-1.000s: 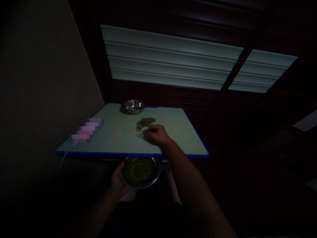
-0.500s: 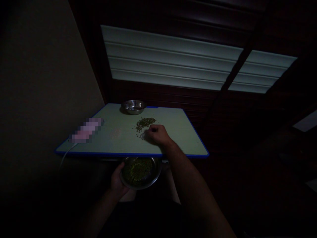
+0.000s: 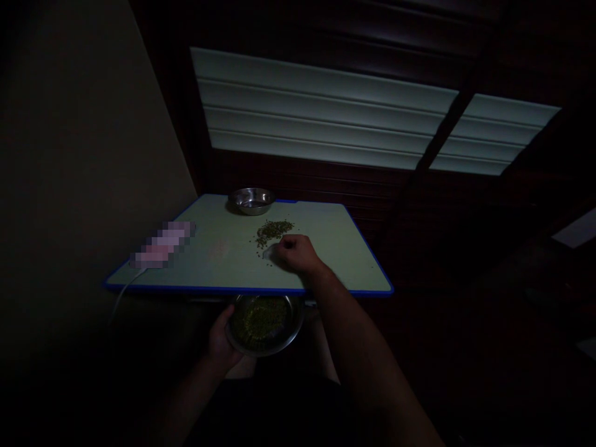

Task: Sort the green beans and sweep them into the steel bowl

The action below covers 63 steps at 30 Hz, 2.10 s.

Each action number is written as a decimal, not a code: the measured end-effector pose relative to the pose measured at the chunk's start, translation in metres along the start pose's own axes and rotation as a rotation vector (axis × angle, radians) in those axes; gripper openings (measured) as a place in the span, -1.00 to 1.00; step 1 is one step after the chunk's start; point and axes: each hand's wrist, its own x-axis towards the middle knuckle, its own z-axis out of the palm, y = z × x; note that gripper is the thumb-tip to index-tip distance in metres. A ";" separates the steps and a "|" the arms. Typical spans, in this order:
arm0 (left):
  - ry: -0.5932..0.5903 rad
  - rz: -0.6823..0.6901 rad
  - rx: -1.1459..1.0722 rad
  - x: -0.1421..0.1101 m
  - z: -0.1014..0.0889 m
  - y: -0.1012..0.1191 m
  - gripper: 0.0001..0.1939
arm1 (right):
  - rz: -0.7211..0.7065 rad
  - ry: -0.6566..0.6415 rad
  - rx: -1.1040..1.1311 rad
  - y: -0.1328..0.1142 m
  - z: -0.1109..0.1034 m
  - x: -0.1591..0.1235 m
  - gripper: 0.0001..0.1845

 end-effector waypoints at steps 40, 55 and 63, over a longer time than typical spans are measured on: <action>-0.026 0.014 0.007 0.002 0.000 -0.001 -0.77 | 0.006 -0.030 -0.119 0.003 0.005 0.003 -0.77; -0.023 0.002 -0.012 -0.002 0.003 0.000 -0.77 | -0.003 -0.041 -0.105 0.000 0.004 0.002 -0.77; -0.019 0.017 -0.006 -0.001 0.004 0.000 -0.79 | -0.002 -0.041 -0.133 0.003 0.005 0.004 -0.77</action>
